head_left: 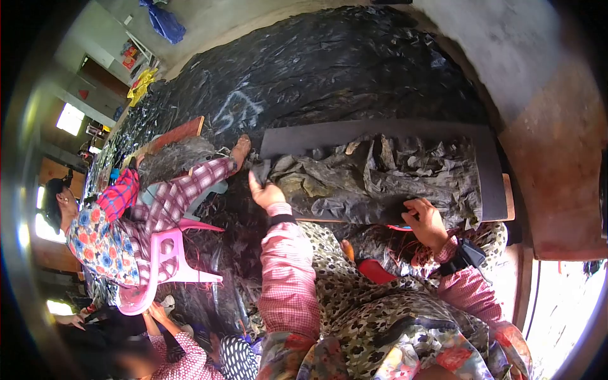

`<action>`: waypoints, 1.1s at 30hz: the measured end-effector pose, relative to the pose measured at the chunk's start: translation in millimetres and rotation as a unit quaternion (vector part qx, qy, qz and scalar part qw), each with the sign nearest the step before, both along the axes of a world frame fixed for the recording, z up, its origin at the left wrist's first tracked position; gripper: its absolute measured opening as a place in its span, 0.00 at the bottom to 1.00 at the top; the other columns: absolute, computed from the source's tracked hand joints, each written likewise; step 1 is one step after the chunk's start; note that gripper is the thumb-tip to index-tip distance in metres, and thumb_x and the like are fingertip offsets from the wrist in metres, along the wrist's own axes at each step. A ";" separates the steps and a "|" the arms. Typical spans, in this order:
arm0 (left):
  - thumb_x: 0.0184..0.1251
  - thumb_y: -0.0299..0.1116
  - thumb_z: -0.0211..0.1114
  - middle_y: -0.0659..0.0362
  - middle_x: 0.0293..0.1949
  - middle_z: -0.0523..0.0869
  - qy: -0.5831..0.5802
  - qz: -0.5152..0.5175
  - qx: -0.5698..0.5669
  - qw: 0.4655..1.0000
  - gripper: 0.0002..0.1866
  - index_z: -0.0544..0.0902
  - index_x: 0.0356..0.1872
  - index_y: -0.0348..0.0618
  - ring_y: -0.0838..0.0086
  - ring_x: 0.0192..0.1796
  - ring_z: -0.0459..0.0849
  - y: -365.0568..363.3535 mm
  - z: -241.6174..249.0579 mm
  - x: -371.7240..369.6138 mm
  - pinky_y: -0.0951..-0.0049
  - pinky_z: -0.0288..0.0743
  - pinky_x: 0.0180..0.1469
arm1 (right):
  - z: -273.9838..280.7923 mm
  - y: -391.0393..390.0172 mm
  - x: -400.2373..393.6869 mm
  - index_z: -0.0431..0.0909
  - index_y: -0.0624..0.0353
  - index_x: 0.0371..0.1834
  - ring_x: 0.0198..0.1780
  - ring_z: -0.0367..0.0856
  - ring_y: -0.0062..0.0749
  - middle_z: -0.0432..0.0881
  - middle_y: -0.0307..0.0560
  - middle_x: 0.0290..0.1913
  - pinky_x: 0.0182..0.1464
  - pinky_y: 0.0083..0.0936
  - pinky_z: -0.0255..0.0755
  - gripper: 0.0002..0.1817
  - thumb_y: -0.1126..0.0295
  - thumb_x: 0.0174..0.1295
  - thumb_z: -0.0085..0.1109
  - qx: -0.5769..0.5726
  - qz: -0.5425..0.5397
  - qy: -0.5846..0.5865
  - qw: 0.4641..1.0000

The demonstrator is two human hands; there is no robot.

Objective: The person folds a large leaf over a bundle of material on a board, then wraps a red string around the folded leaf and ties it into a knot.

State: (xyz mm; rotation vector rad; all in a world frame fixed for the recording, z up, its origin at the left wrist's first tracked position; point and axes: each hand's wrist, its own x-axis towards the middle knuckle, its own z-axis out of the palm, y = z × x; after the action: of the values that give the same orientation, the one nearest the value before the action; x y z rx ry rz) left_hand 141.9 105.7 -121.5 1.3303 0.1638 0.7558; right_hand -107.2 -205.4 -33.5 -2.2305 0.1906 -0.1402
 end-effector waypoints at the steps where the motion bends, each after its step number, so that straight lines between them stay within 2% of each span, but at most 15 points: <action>1: 0.54 0.14 0.51 0.53 0.45 0.83 -0.016 0.001 0.180 0.983 0.28 0.75 0.59 0.45 0.60 0.49 0.79 -6.0 10.9 -11.8 0.67 0.70 0.55 | -2.5 -2.4 2.0 0.77 0.67 0.45 0.41 0.81 0.44 0.78 0.56 0.39 0.43 0.32 0.76 0.17 0.69 0.54 0.62 0.010 -0.010 0.016 1.000; 3: 0.43 0.11 0.52 0.52 0.43 0.83 -0.033 -0.054 0.520 0.852 0.33 0.78 0.56 0.44 0.57 0.46 0.78 -7.9 50.1 -41.3 0.65 0.69 0.54 | -2.6 -6.3 5.0 0.77 0.68 0.45 0.41 0.81 0.42 0.79 0.57 0.40 0.43 0.31 0.75 0.18 0.68 0.54 0.63 0.023 -0.017 0.030 0.999; 4: 0.40 0.10 0.52 0.52 0.44 0.82 -0.060 -0.078 0.568 0.817 0.34 0.78 0.56 0.45 0.57 0.46 0.77 -13.9 56.0 -45.2 0.63 0.69 0.53 | -4.5 -7.0 5.8 0.77 0.68 0.45 0.41 0.81 0.42 0.79 0.57 0.40 0.43 0.31 0.75 0.18 0.68 0.54 0.63 0.023 -0.017 0.031 0.999; 8: 0.40 0.10 0.52 0.52 0.49 0.81 0.030 -0.015 0.378 0.925 0.34 0.77 0.55 0.44 0.55 0.51 0.76 -25.4 61.2 -39.4 0.62 0.68 0.56 | -2.3 -7.3 4.9 0.78 0.68 0.44 0.38 0.82 0.40 0.78 0.55 0.38 0.40 0.30 0.76 0.18 0.67 0.54 0.63 0.014 -0.003 0.036 0.999; 14: 0.43 0.12 0.54 0.51 0.51 0.78 -0.038 -0.100 0.388 0.915 0.31 0.75 0.56 0.41 0.57 0.55 0.74 -79.4 112.4 -82.4 0.64 0.65 0.61 | -3.0 -7.6 4.4 0.78 0.69 0.43 0.36 0.83 0.40 0.77 0.55 0.39 0.39 0.30 0.76 0.17 0.67 0.54 0.63 0.030 0.008 0.030 0.999; 15: 0.43 0.15 0.57 0.51 0.50 0.78 -0.046 -0.141 0.438 0.886 0.31 0.74 0.56 0.43 0.57 0.52 0.74 -90.4 116.8 -95.3 0.63 0.67 0.57 | -3.1 -7.3 3.9 0.78 0.68 0.43 0.36 0.83 0.40 0.77 0.55 0.39 0.39 0.30 0.76 0.17 0.67 0.55 0.63 0.030 0.009 0.025 0.999; 16: 0.44 0.20 0.62 0.52 0.51 0.77 -0.030 -0.220 0.549 0.806 0.30 0.75 0.56 0.46 0.58 0.51 0.73 -95.6 119.9 -106.7 0.60 0.67 0.54 | -2.9 -6.9 3.1 0.78 0.68 0.44 0.36 0.83 0.41 0.77 0.55 0.39 0.39 0.30 0.76 0.17 0.66 0.55 0.63 0.029 0.011 0.020 0.999; 17: 0.46 0.27 0.66 0.55 0.52 0.77 -0.020 -0.297 0.666 0.684 0.29 0.75 0.56 0.48 0.58 0.51 0.73 -103.4 120.4 -115.6 0.57 0.66 0.53 | -0.4 -6.2 2.1 0.78 0.68 0.44 0.36 0.83 0.41 0.77 0.55 0.39 0.39 0.30 0.76 0.17 0.66 0.55 0.63 0.030 0.009 0.019 0.999; 18: 0.49 0.32 0.67 0.57 0.55 0.75 -0.086 -0.304 0.715 0.624 0.26 0.76 0.54 0.49 0.59 0.54 0.72 -105.8 98.0 -125.1 0.56 0.64 0.55 | 4.9 -5.8 0.8 0.78 0.67 0.44 0.36 0.83 0.41 0.77 0.55 0.39 0.39 0.31 0.76 0.17 0.66 0.55 0.63 0.023 0.018 0.027 0.999; 20: 0.52 0.32 0.64 0.58 0.59 0.74 -0.130 -0.313 0.719 0.606 0.22 0.77 0.52 0.47 0.62 0.57 0.71 -101.4 61.1 -134.6 0.55 0.63 0.56 | 14.5 -5.8 0.4 0.79 0.67 0.44 0.37 0.83 0.41 0.78 0.55 0.39 0.39 0.31 0.76 0.17 0.67 0.55 0.62 0.017 0.028 0.032 0.999; 21: 0.52 0.32 0.64 0.58 0.59 0.74 -0.131 -0.314 0.720 0.605 0.22 0.77 0.52 0.47 0.62 0.57 0.71 -100.6 66.5 -136.7 0.55 0.63 0.56 | 19.1 -6.2 0.9 0.78 0.67 0.44 0.37 0.82 0.42 0.78 0.54 0.40 0.39 0.31 0.76 0.16 0.67 0.56 0.62 0.011 0.035 0.023 0.999; 23: 0.54 0.31 0.62 0.58 0.58 0.76 -0.121 -0.341 0.645 0.673 0.18 0.80 0.49 0.46 0.62 0.58 0.71 -94.8 76.4 -143.0 0.56 0.63 0.58 | 30.5 -3.1 1.0 0.78 0.66 0.44 0.36 0.82 0.43 0.78 0.54 0.40 0.39 0.32 0.76 0.16 0.67 0.57 0.61 0.006 0.039 0.017 0.999; 26: 0.52 0.25 0.61 0.56 0.57 0.76 -0.071 -0.259 0.562 0.782 0.20 0.79 0.50 0.44 0.59 0.58 0.71 -74.7 89.8 -137.7 0.59 0.63 0.59 | 47.4 7.3 21.9 0.78 0.65 0.43 0.38 0.80 0.45 0.78 0.54 0.41 0.41 0.34 0.75 0.14 0.68 0.56 0.61 -0.020 0.056 -0.033 0.998; 30: 0.50 0.22 0.64 0.49 0.55 0.77 0.044 -0.212 0.566 0.795 0.26 0.75 0.55 0.41 0.53 0.58 0.71 -52.2 94.3 -116.1 0.59 0.64 0.62 | 41.4 22.2 68.2 0.78 0.60 0.43 0.48 0.74 0.46 0.78 0.49 0.43 0.52 0.37 0.67 0.14 0.68 0.54 0.60 -0.142 0.086 -0.191 0.967; 33: 0.49 0.23 0.66 0.49 0.49 0.80 0.106 -0.249 0.565 0.779 0.23 0.77 0.51 0.42 0.54 0.54 0.76 -38.5 67.1 -103.1 0.60 0.68 0.57 | 12.4 30.0 99.0 0.78 0.59 0.43 0.53 0.70 0.45 0.76 0.46 0.47 0.54 0.36 0.63 0.16 0.64 0.53 0.61 -0.224 0.021 -0.112 0.968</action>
State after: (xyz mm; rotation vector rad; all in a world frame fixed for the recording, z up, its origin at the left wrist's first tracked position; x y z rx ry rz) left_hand 38.8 67.2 -54.4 2.4712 -0.5562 0.1737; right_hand -8.1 -175.4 -21.1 -2.6410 -0.0167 -0.4496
